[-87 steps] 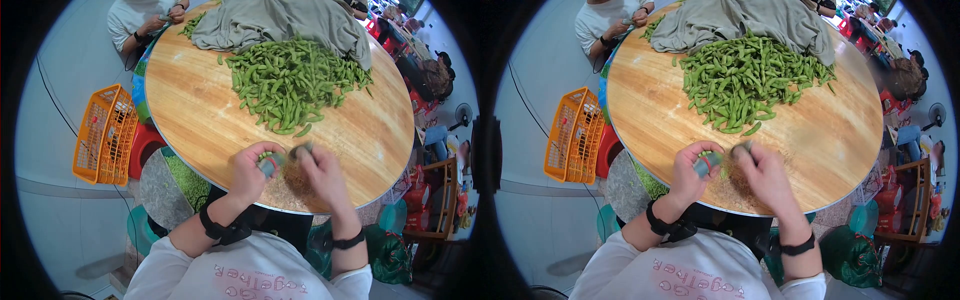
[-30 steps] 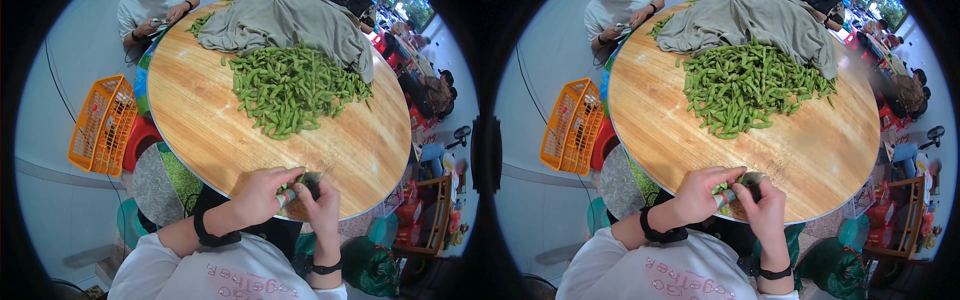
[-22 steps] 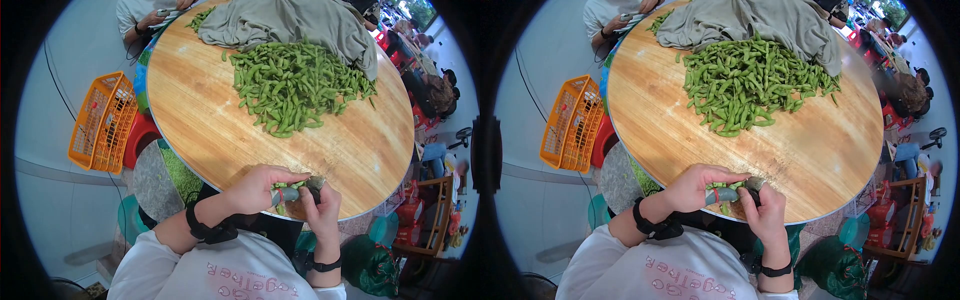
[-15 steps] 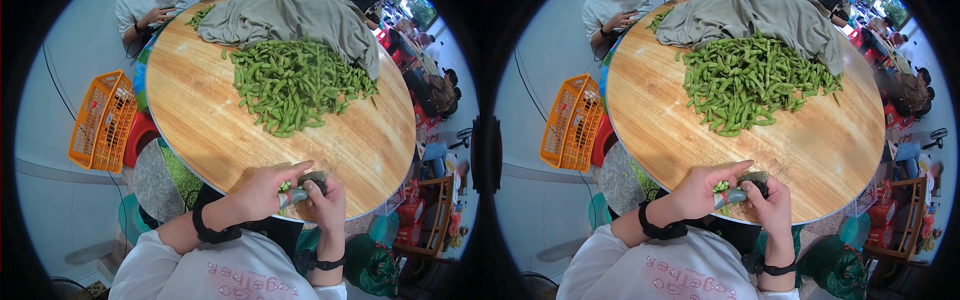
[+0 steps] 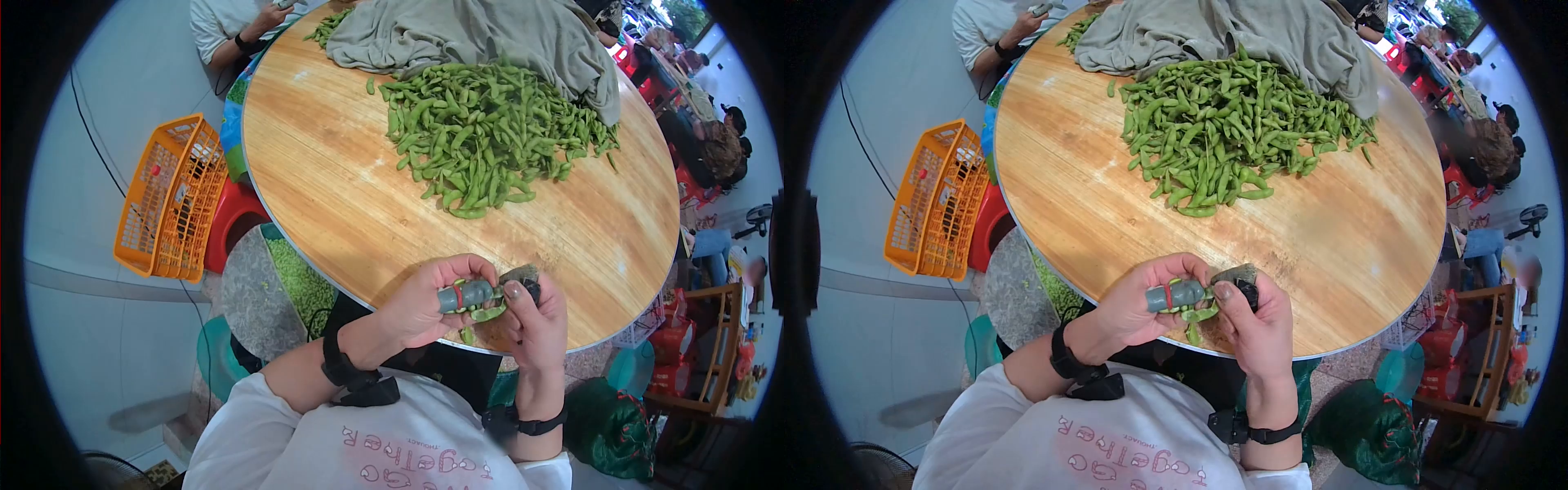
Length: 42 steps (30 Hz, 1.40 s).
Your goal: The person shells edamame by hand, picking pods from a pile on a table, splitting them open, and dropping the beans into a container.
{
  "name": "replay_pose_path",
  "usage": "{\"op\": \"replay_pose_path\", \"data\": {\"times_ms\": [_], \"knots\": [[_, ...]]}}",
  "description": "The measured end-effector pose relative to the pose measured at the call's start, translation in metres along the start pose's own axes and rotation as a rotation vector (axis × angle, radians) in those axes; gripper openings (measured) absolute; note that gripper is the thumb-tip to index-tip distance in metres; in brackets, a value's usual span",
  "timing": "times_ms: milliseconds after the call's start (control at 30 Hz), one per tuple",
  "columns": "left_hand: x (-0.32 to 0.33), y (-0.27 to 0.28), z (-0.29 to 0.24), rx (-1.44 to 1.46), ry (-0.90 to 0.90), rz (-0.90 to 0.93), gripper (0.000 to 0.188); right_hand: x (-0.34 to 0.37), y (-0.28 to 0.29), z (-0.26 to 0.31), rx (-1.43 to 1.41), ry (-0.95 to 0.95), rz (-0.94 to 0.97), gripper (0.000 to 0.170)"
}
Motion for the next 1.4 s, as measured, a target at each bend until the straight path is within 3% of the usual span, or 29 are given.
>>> {"op": "replay_pose_path", "data": {"times_ms": [100,167,200,233,267,333,367,433,467,500,533,567,733,767,833,900,967,1033,1067,1100,1133,1200,1233,1300,1333,1367,1400], "knots": [[0.007,0.002,-0.003,0.065,0.077,0.02,0.016,0.003,0.006,-0.002,-0.001,0.021,0.014,0.009],[0.012,0.011,-0.017,-0.304,-0.011,0.01,0.016,-0.003,0.017,-0.004,0.015,0.05,-0.016,0.008],[0.023,0.007,-0.03,-0.401,-0.116,-0.158,0.016,-0.011,0.031,-0.001,0.077,0.114,-0.185,0.008],[0.035,0.016,-0.043,-0.358,-0.288,-0.199,0.017,-0.016,0.045,0.0,0.139,0.179,-0.356,0.009],[0.049,0.027,-0.058,-0.313,-0.459,-0.234,0.018,-0.017,0.058,-0.006,0.139,0.185,-0.361,0.009],[0.083,0.046,-0.097,-0.436,-0.766,-0.366,0.019,-0.014,0.074,-0.016,1.142,0.465,-0.208,0.017],[0.099,0.06,-0.112,-0.526,-0.907,-0.482,0.019,-0.011,0.071,-0.012,1.145,0.462,-0.208,0.017],[0.127,0.116,-0.135,-0.461,-1.048,-0.721,0.021,0.002,0.055,0.002,0.999,0.049,0.39,0.022],[0.142,0.156,-0.143,-0.459,-1.047,-0.718,0.021,0.0,0.034,0.013,0.925,0.055,0.329,0.025],[0.158,0.202,-0.145,-0.426,-0.876,-0.852,0.023,-0.012,0.025,0.014,0.928,0.055,0.327,0.025],[0.167,0.235,-0.142,-0.391,-0.698,-0.977,0.024,-0.027,0.019,0.014,1.054,0.184,0.186,0.024],[0.172,0.254,-0.137,-0.391,-0.697,-0.975,0.024,-0.04,0.014,0.014,1.172,0.313,0.04,0.024],[0.184,0.305,-0.115,-0.786,-0.161,-1.393,0.029,-0.083,-0.008,0.01,1.48,0.48,-0.027,0.023],[0.185,0.308,-0.118,-0.781,-0.164,-1.394,0.029,-0.087,-0.01,0.01,1.545,0.527,-0.019,0.023],[0.186,0.281,-0.136,-0.919,-0.746,-1.323,0.027,-0.087,-0.013,0.013,1.622,0.538,0.009,0.022],[0.156,0.193,-0.147,-0.618,-1.125,-1.192,0.026,-0.086,-0.014,0.018,1.691,0.542,0.029,0.022],[0.133,0.125,-0.144,-0.748,-1.064,-0.853,0.025,-0.085,-0.016,0.022,1.76,0.704,0.183,0.021],[0.094,0.068,-0.119,-0.815,-0.789,-0.651,0.028,-0.09,-0.016,0.023,1.767,0.706,0.216,0.021],[0.08,0.043,-0.102,-1.148,-0.546,-0.535,0.026,-0.092,-0.016,0.025,1.784,0.705,0.247,0.02],[0.055,0.02,-0.081,-1.737,-0.685,-0.284,0.028,-0.094,-0.014,0.024,1.781,0.711,0.238,0.02],[0.039,0.011,-0.055,-1.733,-0.548,-0.146,0.029,-0.097,-0.012,0.02,1.79,0.729,0.252,0.02],[0.019,0.01,-0.027,-1.762,-0.282,0.314,0.026,-0.095,-0.007,0.019,1.794,0.748,0.255,0.019],[0.016,0.003,-0.019,-1.773,-0.277,0.322,0.026,-0.09,-0.005,0.02,1.824,0.744,0.262,0.018],[0.015,-0.005,-0.007,-1.471,-0.005,0.203,0.022,-0.076,0.0,0.02,1.843,0.736,0.26,0.017],[0.012,0.003,-0.006,-1.591,-0.312,0.088,0.022,-0.069,0.004,0.021,1.721,0.698,0.232,0.017],[0.012,0.003,-0.006,-1.603,-0.309,0.086,0.022,-0.066,0.007,0.021,1.595,0.663,0.203,0.016],[0.012,-0.001,-0.012,-1.577,-0.41,-0.144,0.023,-0.068,0.007,0.021,1.583,0.668,0.194,0.016]]}}
Point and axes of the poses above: each hand's wrist, its own x-axis away from the middle knuckle, its own y-axis out of the back of the hand, z = x × y, the point moved 1 cm from there along -x, towards the middle knuckle, and after that the axes turned 7 degrees about x, right-handed, at the moved point
